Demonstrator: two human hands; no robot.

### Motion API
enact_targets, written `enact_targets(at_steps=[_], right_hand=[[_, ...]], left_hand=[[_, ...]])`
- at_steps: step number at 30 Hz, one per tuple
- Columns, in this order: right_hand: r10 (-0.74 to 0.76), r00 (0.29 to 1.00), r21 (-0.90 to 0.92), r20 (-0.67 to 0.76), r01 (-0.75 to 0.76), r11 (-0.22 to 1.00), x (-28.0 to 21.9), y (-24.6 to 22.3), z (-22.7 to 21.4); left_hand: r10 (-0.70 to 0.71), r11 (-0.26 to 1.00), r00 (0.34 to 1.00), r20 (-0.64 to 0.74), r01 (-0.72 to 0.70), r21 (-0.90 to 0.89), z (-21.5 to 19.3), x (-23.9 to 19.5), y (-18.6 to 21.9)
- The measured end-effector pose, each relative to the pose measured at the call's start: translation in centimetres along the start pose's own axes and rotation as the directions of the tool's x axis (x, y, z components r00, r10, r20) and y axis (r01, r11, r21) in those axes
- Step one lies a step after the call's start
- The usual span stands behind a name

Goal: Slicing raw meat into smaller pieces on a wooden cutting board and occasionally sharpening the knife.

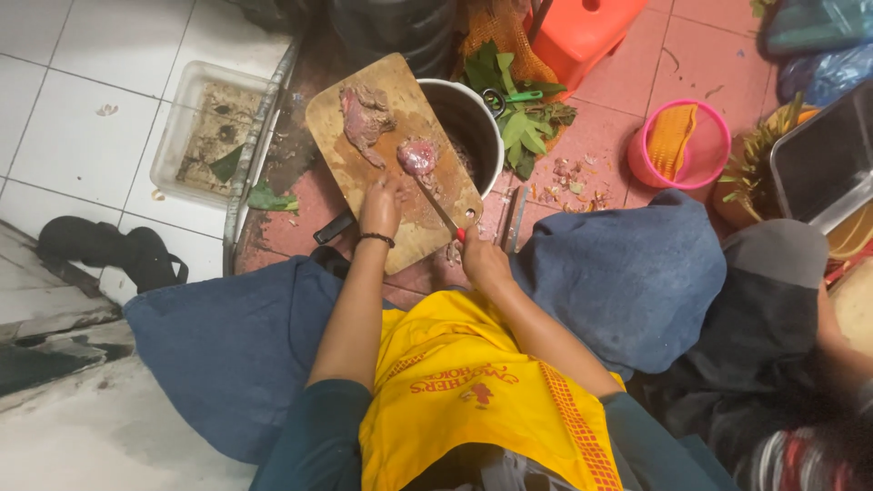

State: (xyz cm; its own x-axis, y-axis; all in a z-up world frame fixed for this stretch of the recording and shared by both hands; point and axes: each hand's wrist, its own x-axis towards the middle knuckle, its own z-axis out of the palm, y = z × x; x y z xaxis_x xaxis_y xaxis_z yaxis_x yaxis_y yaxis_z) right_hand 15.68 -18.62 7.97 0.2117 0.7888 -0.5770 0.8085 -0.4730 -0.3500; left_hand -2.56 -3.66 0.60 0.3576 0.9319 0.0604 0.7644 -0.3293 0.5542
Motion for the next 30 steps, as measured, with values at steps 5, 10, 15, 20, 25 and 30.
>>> enact_targets(at_steps=[5, 10, 15, 20, 25, 30], right_hand=[[-0.004, 1.0, 0.02, -0.013, 0.004, 1.0, -1.9, -1.1, -1.1], [-0.013, 1.0, -0.021, -0.025, 0.013, 1.0, -3.4, -2.1, -1.9], [-0.022, 0.999, -0.069, -0.038, 0.02, 0.997, -3.4, -2.0, -1.7], [-0.025, 0.999, -0.111, -0.047, 0.02, 0.994, -3.3, -1.7, -1.2], [-0.041, 0.997, -0.116, -0.06, 0.034, 0.993, -1.0, -0.4, 0.6], [-0.433, 0.715, -0.559, -0.549, 0.071, 0.826, 5.1, 1.1, 7.2]], left_hand=[[-0.156, 0.986, 0.988, 0.008, 0.156, -0.063, 0.7, -0.3, 0.3], [-0.046, 0.998, 0.992, -0.119, 0.049, 0.026, -0.5, -0.9, 2.0], [0.028, 0.994, 0.981, -0.192, -0.008, 0.106, 0.2, -1.2, 2.3], [0.067, 0.986, 0.976, -0.209, -0.033, 0.164, 1.0, -0.9, 1.8], [0.08, 0.976, 0.981, -0.177, -0.04, 0.216, -0.1, -0.4, 3.0], [0.11, 0.989, 0.99, -0.092, -0.101, 0.104, 3.2, 1.1, -0.2]])
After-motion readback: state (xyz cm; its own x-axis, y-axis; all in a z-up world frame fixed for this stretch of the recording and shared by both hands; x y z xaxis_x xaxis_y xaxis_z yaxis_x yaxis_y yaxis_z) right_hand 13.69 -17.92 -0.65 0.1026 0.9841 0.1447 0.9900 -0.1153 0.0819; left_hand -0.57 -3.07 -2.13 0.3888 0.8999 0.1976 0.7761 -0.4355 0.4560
